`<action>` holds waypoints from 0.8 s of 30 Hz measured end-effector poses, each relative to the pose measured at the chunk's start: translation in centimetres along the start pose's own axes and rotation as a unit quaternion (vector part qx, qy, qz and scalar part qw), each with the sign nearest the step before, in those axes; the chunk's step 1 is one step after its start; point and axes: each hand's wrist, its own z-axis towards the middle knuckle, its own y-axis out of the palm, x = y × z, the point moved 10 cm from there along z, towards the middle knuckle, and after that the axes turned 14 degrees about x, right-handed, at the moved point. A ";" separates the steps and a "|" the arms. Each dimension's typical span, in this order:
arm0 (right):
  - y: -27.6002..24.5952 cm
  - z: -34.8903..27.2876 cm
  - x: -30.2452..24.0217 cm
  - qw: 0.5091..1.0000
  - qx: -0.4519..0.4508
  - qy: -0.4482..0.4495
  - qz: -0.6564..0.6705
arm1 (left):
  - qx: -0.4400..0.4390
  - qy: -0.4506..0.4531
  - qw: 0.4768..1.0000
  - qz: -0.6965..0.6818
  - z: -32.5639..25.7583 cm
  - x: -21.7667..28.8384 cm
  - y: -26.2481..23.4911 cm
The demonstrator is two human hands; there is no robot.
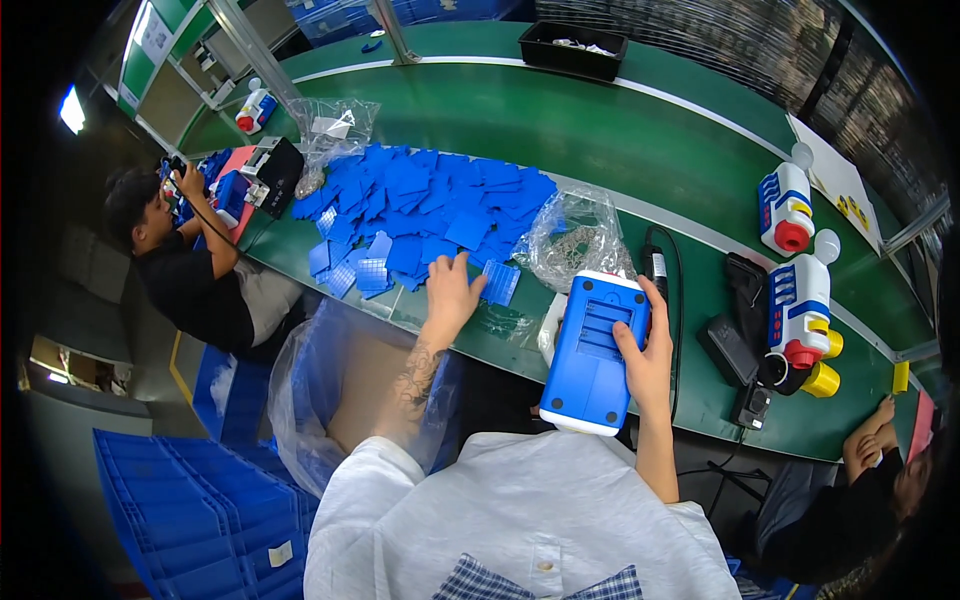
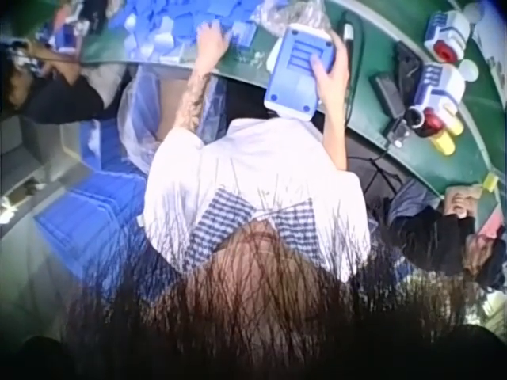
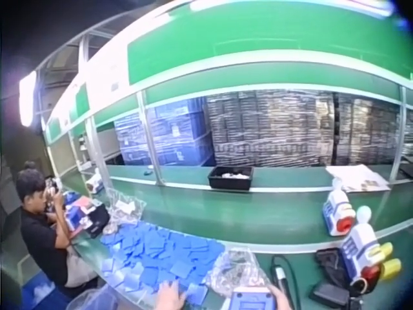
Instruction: Assembling plastic toy train components using an electric screwdriver at a factory workstation.
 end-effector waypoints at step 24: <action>-0.6 0.3 -0.6 0.998 0.036 -0.055 -0.001 | 0.112 0.046 0.930 -0.347 2.8 11.9 -13.9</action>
